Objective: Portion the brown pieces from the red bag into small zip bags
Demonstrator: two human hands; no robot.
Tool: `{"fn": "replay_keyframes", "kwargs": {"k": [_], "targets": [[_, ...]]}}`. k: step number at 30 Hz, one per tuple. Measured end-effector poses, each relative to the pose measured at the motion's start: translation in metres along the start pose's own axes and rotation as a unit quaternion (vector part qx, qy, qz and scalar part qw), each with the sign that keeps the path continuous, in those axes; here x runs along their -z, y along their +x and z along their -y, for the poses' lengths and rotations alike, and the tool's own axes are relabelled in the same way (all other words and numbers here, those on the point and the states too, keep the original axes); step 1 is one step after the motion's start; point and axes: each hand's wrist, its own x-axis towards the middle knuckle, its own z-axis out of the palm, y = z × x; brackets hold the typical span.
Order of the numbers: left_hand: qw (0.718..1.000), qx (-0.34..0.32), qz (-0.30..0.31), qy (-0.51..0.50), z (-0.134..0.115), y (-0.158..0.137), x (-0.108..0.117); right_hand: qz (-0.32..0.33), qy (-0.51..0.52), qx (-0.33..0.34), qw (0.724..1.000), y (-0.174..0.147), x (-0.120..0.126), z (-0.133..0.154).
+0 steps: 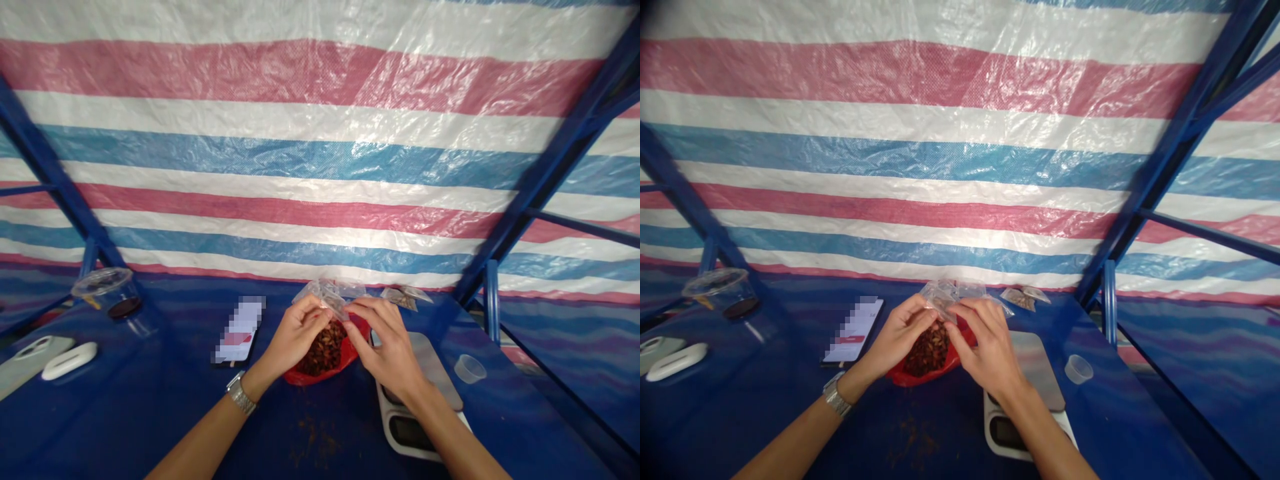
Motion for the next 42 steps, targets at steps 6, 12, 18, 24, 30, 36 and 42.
{"fn": "replay_keyframes", "kwargs": {"k": [6,12,18,24,30,36,42], "targets": [[0.999,-0.015,0.016,0.049,0.009,-0.003,-0.002,0.037,0.056,-0.013,0.998,0.0,-0.007,0.001],[0.998,-0.028,-0.012,0.054,0.011,-0.003,-0.005,0.022,0.125,-0.08,0.989,-0.001,-0.008,0.005],[0.996,-0.027,-0.022,0.082,0.009,-0.003,-0.005,0.018,0.119,-0.088,0.989,-0.001,-0.01,0.003],[0.992,-0.022,-0.031,0.118,0.006,-0.005,-0.002,0.022,0.173,-0.127,0.976,0.002,-0.01,0.006],[0.986,-0.034,-0.034,0.16,0.0,-0.005,-0.002,0.031,0.155,-0.119,0.98,0.001,-0.012,0.007],[0.987,-0.026,-0.047,0.152,-0.002,-0.005,-0.004,0.038,0.139,-0.106,0.984,0.0,-0.012,0.005],[0.982,-0.044,-0.019,0.183,0.0,-0.005,-0.007,0.037,0.167,-0.136,0.976,0.0,-0.013,0.005]]}}
